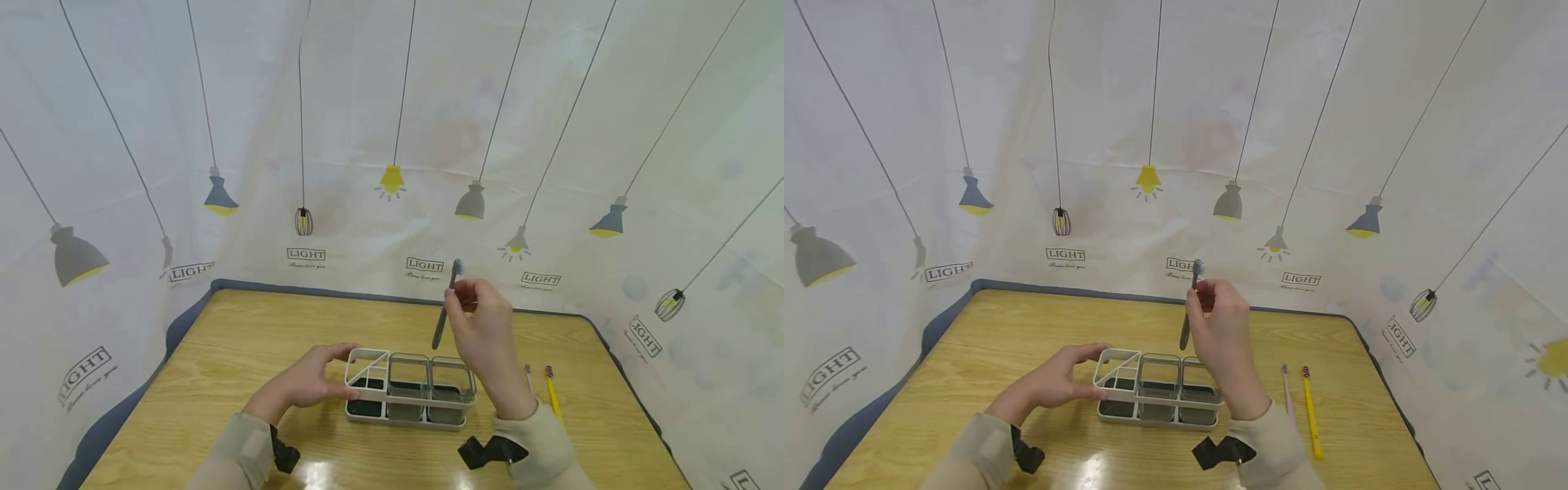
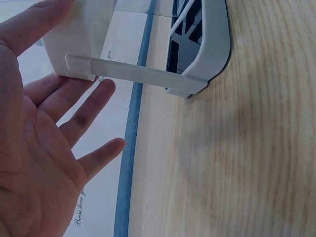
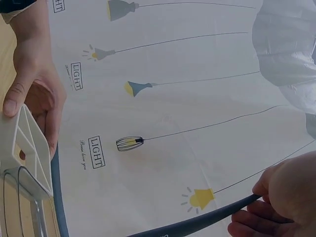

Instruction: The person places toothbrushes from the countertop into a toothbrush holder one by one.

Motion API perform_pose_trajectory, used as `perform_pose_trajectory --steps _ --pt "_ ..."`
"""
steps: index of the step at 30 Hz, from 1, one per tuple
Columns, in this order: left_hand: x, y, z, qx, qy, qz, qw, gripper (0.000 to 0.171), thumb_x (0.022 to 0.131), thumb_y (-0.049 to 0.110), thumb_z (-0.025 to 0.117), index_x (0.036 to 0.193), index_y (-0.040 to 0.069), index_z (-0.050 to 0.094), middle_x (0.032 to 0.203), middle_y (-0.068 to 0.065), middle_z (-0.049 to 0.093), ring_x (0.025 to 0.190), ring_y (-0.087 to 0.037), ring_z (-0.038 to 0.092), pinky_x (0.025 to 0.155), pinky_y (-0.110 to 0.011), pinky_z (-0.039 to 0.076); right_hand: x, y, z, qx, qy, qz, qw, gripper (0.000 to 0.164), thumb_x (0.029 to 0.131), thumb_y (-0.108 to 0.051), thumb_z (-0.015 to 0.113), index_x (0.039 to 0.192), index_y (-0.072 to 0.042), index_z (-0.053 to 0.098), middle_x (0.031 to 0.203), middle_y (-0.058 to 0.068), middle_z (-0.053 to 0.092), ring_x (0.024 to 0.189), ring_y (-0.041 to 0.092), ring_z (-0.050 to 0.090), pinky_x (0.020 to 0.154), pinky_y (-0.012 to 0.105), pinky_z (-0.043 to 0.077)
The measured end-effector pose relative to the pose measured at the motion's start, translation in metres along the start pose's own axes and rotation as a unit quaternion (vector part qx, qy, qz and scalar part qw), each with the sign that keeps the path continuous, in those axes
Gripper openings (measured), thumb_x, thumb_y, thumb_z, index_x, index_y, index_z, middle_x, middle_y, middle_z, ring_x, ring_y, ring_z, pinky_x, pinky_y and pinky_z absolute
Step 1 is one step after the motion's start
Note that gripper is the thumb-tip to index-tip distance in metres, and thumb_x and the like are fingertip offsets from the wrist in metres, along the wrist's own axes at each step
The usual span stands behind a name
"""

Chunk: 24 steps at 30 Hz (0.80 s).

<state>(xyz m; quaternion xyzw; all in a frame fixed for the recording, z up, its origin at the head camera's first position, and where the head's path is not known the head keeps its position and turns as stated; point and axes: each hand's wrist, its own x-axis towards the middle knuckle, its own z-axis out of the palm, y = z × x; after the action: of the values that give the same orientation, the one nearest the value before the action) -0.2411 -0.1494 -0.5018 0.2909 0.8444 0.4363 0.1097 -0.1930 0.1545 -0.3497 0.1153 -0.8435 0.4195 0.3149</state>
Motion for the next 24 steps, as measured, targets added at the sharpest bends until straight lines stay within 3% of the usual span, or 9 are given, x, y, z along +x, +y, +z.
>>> perform_pose_trajectory --steps 13,24 --pt "0.000 0.000 0.000 -0.004 -0.001 -0.007 1.0000 0.076 0.085 0.045 0.090 0.151 0.028 0.057 0.140 -0.010 0.064 0.133 -0.028 0.054 0.113 -0.068 0.034 -0.002 -0.017 0.022 0.040 -0.011 -0.013 0.999 0.005 0.099 0.001 0.071 0.102 0.004 0.069 0.094 0.011 0.070 0.081 0.020 0.068 0.073 0.032 0.061" --pt "-0.001 0.001 0.000 -0.005 -0.002 -0.016 0.9999 0.075 0.085 0.044 0.090 0.151 0.028 0.057 0.141 -0.009 0.063 0.134 -0.029 0.054 0.113 -0.068 0.034 -0.014 -0.019 0.044 0.064 -0.019 -0.022 0.998 0.006 0.098 0.001 0.072 0.103 0.003 0.068 0.094 0.010 0.069 0.082 0.019 0.068 0.074 0.030 0.061"
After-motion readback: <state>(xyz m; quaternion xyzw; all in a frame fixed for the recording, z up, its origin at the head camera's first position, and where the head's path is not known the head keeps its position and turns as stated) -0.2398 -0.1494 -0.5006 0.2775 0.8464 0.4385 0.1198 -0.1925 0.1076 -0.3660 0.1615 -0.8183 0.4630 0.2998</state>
